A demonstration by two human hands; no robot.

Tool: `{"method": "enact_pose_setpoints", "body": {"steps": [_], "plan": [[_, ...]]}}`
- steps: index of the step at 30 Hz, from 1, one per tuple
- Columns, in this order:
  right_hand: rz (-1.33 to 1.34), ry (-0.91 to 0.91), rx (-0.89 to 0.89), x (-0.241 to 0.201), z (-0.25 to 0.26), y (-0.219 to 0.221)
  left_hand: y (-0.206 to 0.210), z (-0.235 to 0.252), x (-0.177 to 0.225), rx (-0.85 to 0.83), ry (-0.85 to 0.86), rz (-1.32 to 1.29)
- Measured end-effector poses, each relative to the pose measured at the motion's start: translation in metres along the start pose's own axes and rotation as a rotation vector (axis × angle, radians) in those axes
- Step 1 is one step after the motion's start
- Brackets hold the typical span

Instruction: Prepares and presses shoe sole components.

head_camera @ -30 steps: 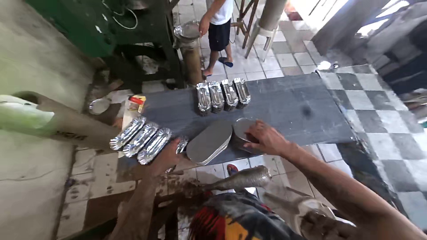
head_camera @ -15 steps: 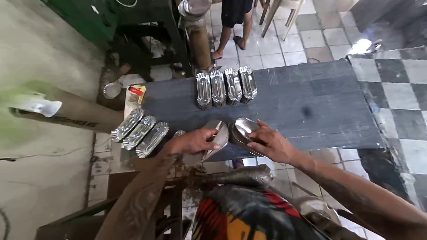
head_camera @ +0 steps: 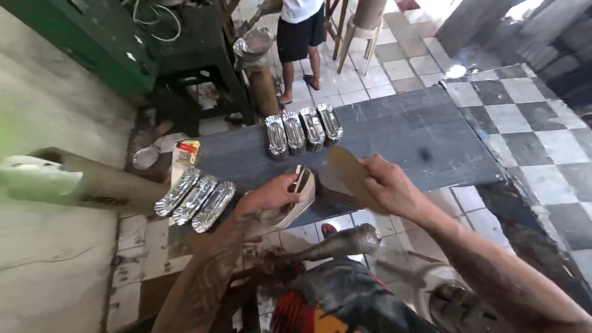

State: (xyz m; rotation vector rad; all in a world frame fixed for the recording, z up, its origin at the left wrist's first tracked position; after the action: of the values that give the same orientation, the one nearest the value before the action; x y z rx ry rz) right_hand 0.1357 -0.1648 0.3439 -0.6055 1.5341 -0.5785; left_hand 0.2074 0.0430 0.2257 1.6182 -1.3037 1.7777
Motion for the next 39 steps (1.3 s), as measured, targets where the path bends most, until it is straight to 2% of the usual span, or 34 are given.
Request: {"method": "enact_pose_setpoints", "body": {"steps": [3,5,6,7,8,10,12,14,16,18,20,21,23,24,25,26,27,29,31,33,34,36,39], "plan": [[0.532,0.19,0.044,0.02,-0.031,0.018,-0.007,-0.016,0.014,0.161,-0.067,0.193],[0.769,0.264,0.077,0.03,-0.051,0.047,-0.003,-0.038,0.045,0.238,-0.086,0.389],[0.842,0.277,0.095,0.029,-0.059,0.061,-0.001,-0.05,0.069,0.306,-0.021,0.432],[0.898,0.271,0.108,0.022,-0.064,0.074,0.001,-0.066,0.091,0.409,0.078,0.384],[0.954,0.262,0.111,0.01,-0.069,0.088,0.006,-0.082,0.105,0.5,0.147,0.23],[1.011,0.222,0.045,-0.022,-0.081,0.118,0.024,-0.108,0.109,0.669,0.216,-0.131],[1.003,0.171,-0.049,-0.041,-0.092,0.137,0.035,-0.135,0.092,0.833,0.163,-0.311],[0.979,0.187,-0.115,-0.036,-0.092,0.146,0.039,-0.165,0.067,0.973,0.045,-0.415],[1.061,0.335,-0.169,-0.03,-0.092,0.164,0.059,-0.184,0.041,1.048,-0.115,-0.577],[1.093,0.419,-0.36,-0.037,-0.096,0.189,0.084,-0.192,0.024,1.11,-0.176,-0.79],[1.123,0.365,-0.672,-0.044,-0.102,0.202,0.097,-0.201,0.019,1.284,-0.055,-0.901],[1.174,0.331,-0.814,-0.048,-0.105,0.203,0.1,-0.204,0.019,1.376,0.092,-0.874],[1.289,0.312,-0.937,-0.052,-0.109,0.201,0.116,-0.193,0.019,1.448,0.378,-0.887],[1.312,0.309,-0.942,-0.048,-0.109,0.2,0.126,-0.178,0.014,1.431,0.481,-1.005],[1.28,0.292,-0.913,-0.037,-0.104,0.197,0.133,-0.164,0.007,1.392,0.506,-1.048],[1.175,0.265,-0.854,-0.014,-0.099,0.192,0.141,-0.153,-0.007,1.35,0.395,-1.007],[0.982,0.212,-0.775,0.016,-0.097,0.186,0.155,-0.139,-0.026,1.235,0.223,-0.934],[0.426,0.023,-0.657,0.081,-0.104,0.172,0.192,-0.092,-0.075,0.788,-0.115,-0.717],[-0.065,-0.088,-0.69,0.134,-0.131,0.166,0.225,-0.043,-0.135,0.412,-0.289,-0.428],[-0.469,0.067,-0.897,0.185,-0.167,0.167,0.25,-0.005,-0.186,0.167,-0.475,-0.203],[-0.571,0.197,-0.999,0.21,-0.187,0.167,0.261,0.006,-0.205,0.092,-0.579,-0.134],[-0.569,0.327,-1.064,0.244,-0.218,0.167,0.27,0.011,-0.22,0.036,-0.706,-0.12],[-0.491,0.364,-1.06,0.263,-0.246,0.17,0.267,-0.002,-0.203,0.025,-0.712,-0.19]]}}
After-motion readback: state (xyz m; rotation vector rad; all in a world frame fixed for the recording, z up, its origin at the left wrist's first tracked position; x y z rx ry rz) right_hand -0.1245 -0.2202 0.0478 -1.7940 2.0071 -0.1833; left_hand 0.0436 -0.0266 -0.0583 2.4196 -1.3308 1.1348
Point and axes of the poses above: each hand's wrist, its own z-axis towards the middle knuckle, its own y-axis out of the palm, x = y × z, the point moved 10 cm from there along z, towards the middle knuckle, and after that the axes turned 14 degrees about y, right-handed, at the moved point
